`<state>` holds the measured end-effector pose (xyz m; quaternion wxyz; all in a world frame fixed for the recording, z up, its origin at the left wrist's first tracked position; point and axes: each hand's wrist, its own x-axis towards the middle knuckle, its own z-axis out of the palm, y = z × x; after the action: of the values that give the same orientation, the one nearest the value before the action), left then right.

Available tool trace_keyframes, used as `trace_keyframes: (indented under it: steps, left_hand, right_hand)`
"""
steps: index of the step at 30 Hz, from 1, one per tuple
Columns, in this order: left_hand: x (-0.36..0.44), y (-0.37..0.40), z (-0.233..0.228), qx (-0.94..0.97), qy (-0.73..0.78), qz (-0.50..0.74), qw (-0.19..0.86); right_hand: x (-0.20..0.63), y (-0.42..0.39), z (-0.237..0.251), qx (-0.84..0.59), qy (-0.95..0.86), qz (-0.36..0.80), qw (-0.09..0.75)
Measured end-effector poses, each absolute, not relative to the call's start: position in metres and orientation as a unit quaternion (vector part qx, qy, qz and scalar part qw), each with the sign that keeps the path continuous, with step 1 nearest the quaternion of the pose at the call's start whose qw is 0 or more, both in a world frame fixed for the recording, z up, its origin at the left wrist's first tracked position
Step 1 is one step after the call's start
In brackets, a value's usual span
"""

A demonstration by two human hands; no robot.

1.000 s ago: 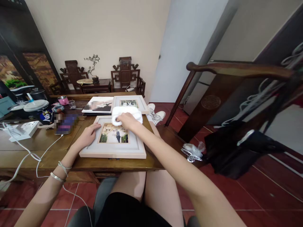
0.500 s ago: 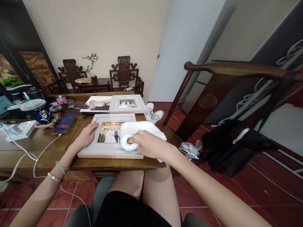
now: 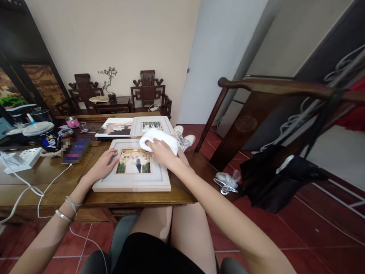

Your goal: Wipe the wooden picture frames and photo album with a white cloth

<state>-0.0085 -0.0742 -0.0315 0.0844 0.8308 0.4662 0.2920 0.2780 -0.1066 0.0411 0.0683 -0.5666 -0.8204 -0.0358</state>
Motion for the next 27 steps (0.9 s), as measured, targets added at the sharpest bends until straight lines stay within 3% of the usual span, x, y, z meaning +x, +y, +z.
trace_keyframes:
  steps: [6,16,20,27]
  left_hand:
    - [-0.007,-0.074,-0.033,0.828,0.468,0.298,0.081]
    - [-0.006,-0.074,-0.035,0.834,0.466,0.287,0.073]
    - [-0.006,-0.075,-0.032,0.84,0.464,0.272,0.069]
    - [-0.007,-0.077,-0.028,0.848,0.458,0.258,0.068]
  right_hand:
    - [0.273,-0.112,0.03,-0.508,-0.858,-0.077,0.028]
    - [0.284,-0.215,0.083,-0.444,-0.889,0.103,-0.051]
    - [0.28,-0.206,0.067,-0.458,-0.884,0.098,-0.006]
    - [0.275,-0.112,0.031,-0.482,-0.872,-0.022,0.079]
